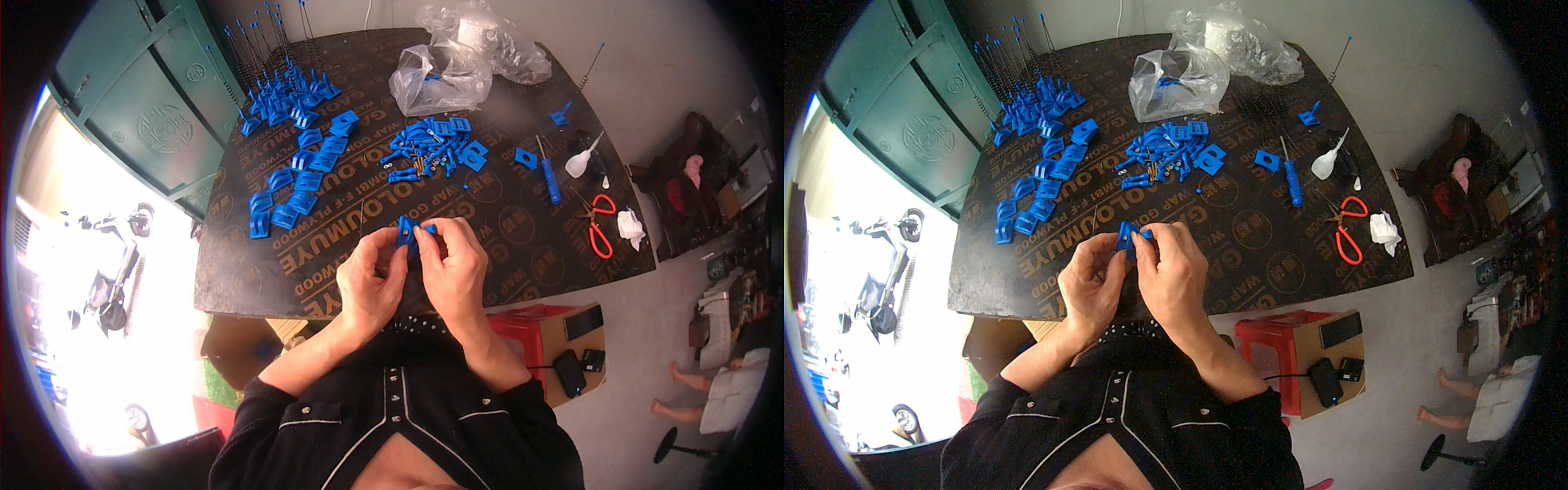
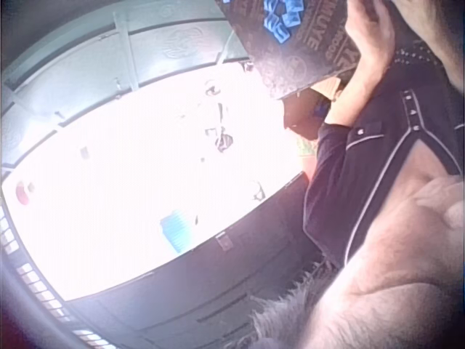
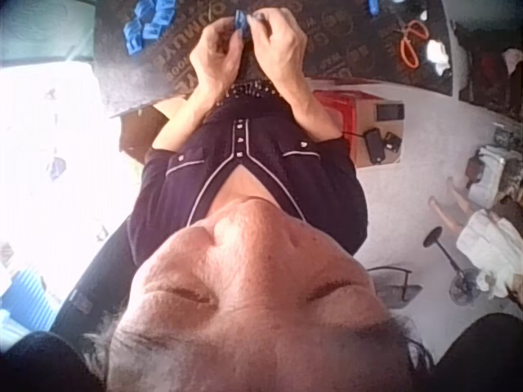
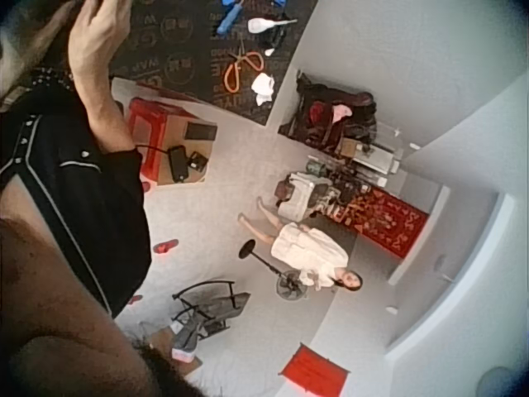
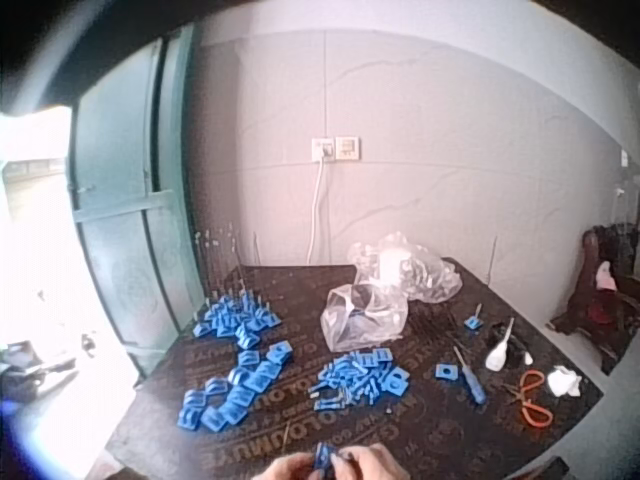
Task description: The person assembles plastic mechanisms by inserting small metal pins into plastic components and pressing the plastic pieces together by hand.
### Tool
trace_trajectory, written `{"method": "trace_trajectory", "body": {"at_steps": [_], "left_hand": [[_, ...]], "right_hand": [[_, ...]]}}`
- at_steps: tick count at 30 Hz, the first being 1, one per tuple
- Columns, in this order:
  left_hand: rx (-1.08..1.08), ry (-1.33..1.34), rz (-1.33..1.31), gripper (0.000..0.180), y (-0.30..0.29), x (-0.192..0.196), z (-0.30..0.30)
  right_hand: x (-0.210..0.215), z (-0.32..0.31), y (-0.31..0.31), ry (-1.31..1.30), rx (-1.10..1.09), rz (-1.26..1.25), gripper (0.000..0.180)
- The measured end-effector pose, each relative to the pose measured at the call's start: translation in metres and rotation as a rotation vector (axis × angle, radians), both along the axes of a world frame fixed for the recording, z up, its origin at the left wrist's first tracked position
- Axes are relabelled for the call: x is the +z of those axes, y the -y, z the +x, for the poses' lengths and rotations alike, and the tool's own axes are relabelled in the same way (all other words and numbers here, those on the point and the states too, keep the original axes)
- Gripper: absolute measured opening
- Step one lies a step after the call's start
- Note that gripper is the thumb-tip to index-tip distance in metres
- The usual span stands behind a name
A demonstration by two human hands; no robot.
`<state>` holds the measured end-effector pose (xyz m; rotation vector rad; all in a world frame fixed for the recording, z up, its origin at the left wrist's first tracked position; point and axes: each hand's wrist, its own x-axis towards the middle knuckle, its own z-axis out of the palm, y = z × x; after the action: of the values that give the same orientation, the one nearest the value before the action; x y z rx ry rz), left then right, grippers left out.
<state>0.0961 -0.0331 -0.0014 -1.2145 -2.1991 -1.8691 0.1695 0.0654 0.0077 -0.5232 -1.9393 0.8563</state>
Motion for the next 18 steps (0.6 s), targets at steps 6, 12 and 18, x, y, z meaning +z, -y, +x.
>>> {"method": "trace_trajectory", "body": {"at_steps": [6, 12, 18], "left_hand": [[0.007, -0.101, 0.025, 0.024, -0.0003, -0.005, -0.004], [0.006, -0.166, 0.026, 0.024, -0.0007, -0.0016, -0.0036], [0.001, -0.226, 0.048, 0.022, -0.0025, -0.0023, -0.0038]], "right_hand": [[-0.0001, 0.0, 0.0, 0.005, 0.003, 0.019, 0.012], [-0.0006, -0.0002, 0.0001, 0.005, 0.001, 0.037, 0.012], [-0.0002, 0.0004, 0.0006, 0.002, -0.004, 0.033, 0.012]]}}
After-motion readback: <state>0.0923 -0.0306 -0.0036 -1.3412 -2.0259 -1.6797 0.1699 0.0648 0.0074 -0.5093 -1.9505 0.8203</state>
